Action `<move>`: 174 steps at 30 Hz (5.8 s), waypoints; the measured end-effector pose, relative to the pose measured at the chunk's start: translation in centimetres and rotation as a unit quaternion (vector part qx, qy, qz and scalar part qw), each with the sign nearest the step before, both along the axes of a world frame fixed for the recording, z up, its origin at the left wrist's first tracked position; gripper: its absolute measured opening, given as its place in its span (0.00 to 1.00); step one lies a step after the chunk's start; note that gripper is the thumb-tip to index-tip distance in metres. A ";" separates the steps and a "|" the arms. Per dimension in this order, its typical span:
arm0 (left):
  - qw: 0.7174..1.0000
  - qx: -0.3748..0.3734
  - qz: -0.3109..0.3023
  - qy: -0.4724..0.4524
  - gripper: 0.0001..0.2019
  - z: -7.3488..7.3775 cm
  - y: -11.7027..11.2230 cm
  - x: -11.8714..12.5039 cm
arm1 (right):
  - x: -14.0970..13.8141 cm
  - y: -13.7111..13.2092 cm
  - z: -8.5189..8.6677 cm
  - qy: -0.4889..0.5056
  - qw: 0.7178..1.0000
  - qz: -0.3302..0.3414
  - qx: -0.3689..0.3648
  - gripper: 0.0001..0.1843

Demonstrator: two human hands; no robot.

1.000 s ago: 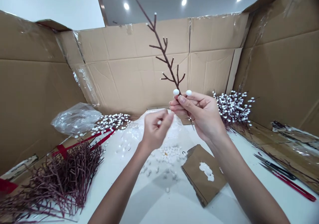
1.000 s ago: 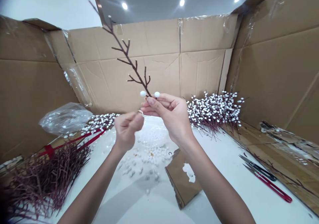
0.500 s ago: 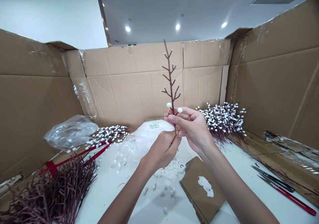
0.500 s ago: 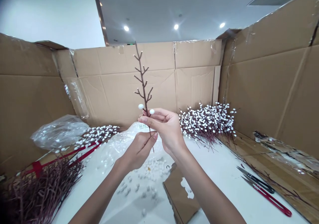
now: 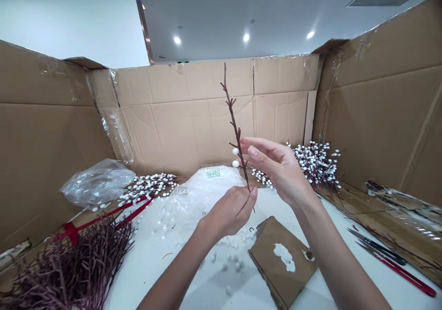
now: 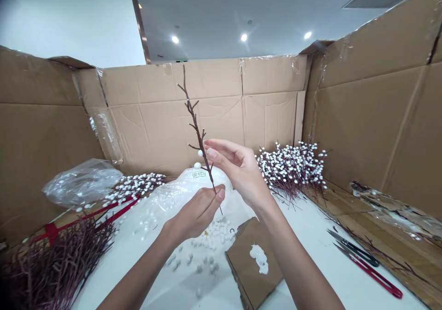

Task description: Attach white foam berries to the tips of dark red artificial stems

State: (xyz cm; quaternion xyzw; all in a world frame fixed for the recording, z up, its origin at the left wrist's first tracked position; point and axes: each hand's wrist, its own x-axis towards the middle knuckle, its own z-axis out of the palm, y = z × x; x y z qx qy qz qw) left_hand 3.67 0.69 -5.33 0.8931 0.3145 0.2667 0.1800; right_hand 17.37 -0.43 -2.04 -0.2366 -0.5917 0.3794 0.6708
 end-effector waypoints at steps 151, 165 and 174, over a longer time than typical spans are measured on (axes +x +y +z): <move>0.789 -0.055 0.044 -0.611 0.28 0.4 -0.6 1.1 | -5.3 -1.6 -1.8 0.042 0.992 -0.085 0.080 0.07; 0.802 -0.006 0.080 -0.592 0.27 -0.1 -0.7 1.2 | -5.4 -1.7 -2.0 0.024 0.991 -0.104 0.083 0.06; 0.792 -0.024 0.047 -0.608 0.28 0.6 -1.1 1.0 | -5.1 -1.9 -1.5 0.050 0.997 -0.026 0.058 0.06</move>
